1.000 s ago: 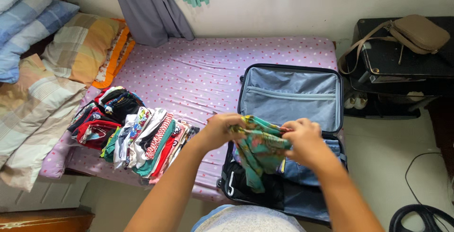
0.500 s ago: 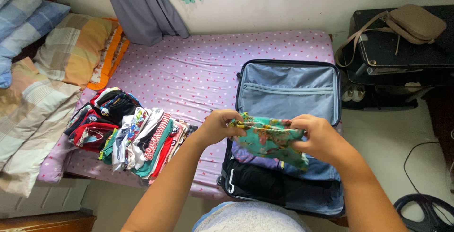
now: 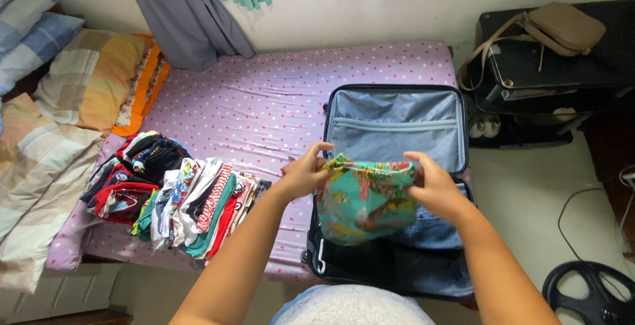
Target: The person packs an open suitcase on a bed, placing folded jeans, shirts, and a patterned pouch into it, and folds a green shirt and a dark garment on the bed before laying them into the suitcase. They continue transferring folded clothes one at a time from the bed pile into the suitcase.
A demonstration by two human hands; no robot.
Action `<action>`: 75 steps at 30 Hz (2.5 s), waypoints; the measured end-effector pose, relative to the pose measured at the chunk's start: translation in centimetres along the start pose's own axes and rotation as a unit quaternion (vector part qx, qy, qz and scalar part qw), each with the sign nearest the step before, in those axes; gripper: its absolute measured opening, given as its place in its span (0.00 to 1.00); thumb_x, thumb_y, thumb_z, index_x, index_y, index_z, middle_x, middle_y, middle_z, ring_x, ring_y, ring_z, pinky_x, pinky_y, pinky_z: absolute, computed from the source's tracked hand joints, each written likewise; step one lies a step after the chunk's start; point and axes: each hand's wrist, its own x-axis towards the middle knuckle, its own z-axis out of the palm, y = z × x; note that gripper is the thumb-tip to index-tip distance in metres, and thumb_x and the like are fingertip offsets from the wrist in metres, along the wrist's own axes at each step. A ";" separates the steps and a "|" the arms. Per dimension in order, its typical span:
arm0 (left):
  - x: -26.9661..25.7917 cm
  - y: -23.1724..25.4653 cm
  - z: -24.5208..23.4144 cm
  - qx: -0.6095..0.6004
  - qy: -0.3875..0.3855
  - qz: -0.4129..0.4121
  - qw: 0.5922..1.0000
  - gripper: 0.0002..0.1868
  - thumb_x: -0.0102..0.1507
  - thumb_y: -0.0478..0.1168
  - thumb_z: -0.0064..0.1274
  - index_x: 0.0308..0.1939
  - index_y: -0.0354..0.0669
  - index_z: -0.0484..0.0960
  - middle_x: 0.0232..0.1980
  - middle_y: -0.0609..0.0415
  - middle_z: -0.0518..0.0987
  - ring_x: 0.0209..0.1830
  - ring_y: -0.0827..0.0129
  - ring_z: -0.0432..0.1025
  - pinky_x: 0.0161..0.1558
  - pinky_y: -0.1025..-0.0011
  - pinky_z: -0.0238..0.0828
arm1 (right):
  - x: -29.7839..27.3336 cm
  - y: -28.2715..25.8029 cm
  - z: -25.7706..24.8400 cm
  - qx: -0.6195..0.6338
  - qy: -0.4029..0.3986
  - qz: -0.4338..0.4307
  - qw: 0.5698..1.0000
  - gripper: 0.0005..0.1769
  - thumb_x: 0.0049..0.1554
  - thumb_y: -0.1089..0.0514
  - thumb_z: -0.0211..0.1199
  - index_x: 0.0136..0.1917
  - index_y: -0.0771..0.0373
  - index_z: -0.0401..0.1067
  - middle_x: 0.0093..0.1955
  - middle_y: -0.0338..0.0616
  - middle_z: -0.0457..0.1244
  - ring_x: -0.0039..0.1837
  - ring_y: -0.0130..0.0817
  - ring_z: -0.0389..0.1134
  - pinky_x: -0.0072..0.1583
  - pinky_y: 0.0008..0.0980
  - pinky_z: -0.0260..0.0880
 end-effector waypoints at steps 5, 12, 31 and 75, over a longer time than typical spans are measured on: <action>0.5 2.0 1.0 0.115 0.097 0.146 0.978 0.22 0.64 0.27 0.49 0.63 0.38 0.72 0.47 0.53 0.83 0.42 0.76 0.75 0.42 0.75 0.74 | 0.4 -1.2 -0.4 -0.051 0.138 -0.107 0.983 0.25 0.52 0.67 0.65 0.64 0.62 0.72 0.56 0.44 0.70 0.60 0.31 0.71 0.57 0.33 0.71; -7.2 -0.9 0.9 0.117 0.093 0.148 0.978 0.19 0.56 0.27 0.52 0.51 0.39 0.80 0.50 0.51 0.83 0.55 0.65 0.76 0.60 0.69 0.70 | -5.5 0.9 2.7 -0.061 0.153 -0.186 0.969 0.19 0.44 0.63 0.71 0.51 0.58 0.76 0.53 0.43 0.68 0.58 0.41 0.69 0.58 0.36 0.69; -17.4 -27.2 8.7 0.327 -0.017 -0.113 0.938 0.17 0.53 0.31 0.57 0.45 0.50 0.85 0.46 0.46 0.83 0.51 0.46 0.72 0.55 0.55 0.69 | -14.6 29.1 19.6 -0.176 -0.047 0.091 0.979 0.23 0.43 0.68 0.62 0.53 0.53 0.75 0.56 0.42 0.69 0.63 0.47 0.64 0.64 0.46 0.64; -17.1 -25.5 10.5 -0.123 -0.007 -0.221 0.968 0.14 0.61 0.28 0.52 0.50 0.41 0.80 0.53 0.56 0.83 0.53 0.75 0.76 0.59 0.72 0.72 | -14.0 23.1 23.6 -0.235 -0.071 -0.027 0.969 0.63 0.25 0.47 0.86 0.70 0.56 0.58 0.65 0.54 0.56 0.67 0.58 0.55 0.62 0.58 0.57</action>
